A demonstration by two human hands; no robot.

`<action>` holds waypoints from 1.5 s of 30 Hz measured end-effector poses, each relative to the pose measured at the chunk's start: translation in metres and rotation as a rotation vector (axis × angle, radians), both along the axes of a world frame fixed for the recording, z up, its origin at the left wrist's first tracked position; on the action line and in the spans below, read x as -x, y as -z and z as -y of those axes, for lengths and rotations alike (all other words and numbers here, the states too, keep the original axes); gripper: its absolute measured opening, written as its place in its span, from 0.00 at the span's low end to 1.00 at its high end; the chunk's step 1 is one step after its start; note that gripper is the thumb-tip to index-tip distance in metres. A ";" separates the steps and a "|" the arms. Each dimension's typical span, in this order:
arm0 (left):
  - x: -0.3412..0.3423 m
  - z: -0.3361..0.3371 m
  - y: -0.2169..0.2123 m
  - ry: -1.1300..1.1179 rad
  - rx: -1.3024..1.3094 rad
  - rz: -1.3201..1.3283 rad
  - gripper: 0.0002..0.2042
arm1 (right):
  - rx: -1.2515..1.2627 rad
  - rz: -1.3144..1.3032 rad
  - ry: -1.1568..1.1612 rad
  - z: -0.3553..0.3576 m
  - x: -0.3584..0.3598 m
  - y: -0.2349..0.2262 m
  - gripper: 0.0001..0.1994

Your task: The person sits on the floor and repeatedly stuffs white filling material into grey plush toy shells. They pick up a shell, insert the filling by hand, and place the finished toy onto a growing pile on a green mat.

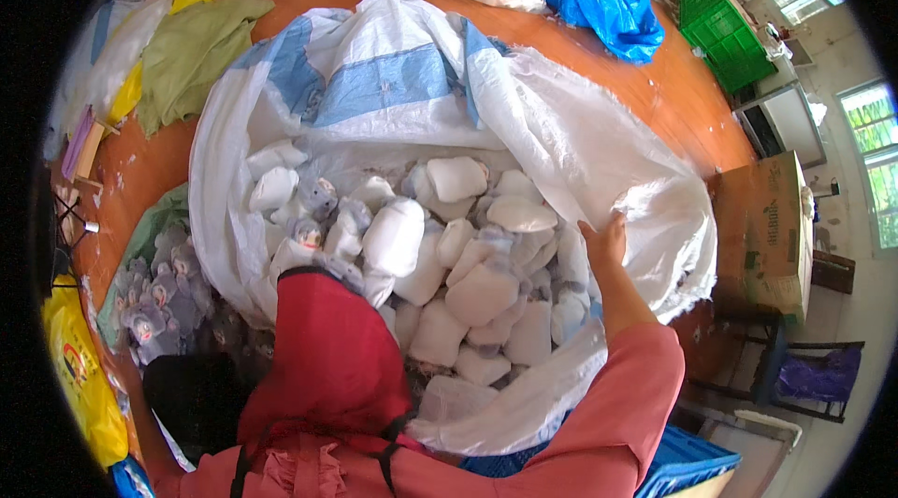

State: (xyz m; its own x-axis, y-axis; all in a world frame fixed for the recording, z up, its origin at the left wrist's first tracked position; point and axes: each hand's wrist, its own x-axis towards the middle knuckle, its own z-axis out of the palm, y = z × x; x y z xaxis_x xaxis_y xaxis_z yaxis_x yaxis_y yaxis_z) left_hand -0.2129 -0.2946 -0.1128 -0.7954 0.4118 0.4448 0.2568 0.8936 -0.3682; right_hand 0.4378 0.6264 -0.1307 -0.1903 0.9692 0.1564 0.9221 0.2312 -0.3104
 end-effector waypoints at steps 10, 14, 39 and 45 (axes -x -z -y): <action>-0.129 -0.291 -0.079 0.505 -0.729 0.545 0.32 | 0.329 0.579 -0.299 0.089 0.046 -0.103 0.27; -0.156 -0.306 -0.075 0.570 -0.768 0.632 0.32 | 0.257 0.457 -0.480 0.120 0.046 -0.144 0.23; -0.183 -0.268 -0.125 0.633 -1.104 0.898 0.26 | -0.052 -0.898 -0.687 0.341 0.271 -0.367 0.14; -0.181 -0.281 -0.106 0.630 -1.109 0.901 0.26 | -0.223 -1.009 -0.670 0.378 0.282 -0.418 0.14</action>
State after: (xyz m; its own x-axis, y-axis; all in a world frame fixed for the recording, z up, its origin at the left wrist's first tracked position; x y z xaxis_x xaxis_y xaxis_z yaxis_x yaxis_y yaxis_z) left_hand -0.0316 -0.0131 -0.0072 -0.7883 0.5706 0.2301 0.4456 0.2716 0.8531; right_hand 0.1561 0.2485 0.2875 -0.3375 0.6604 0.6708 -0.0290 0.7050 -0.7086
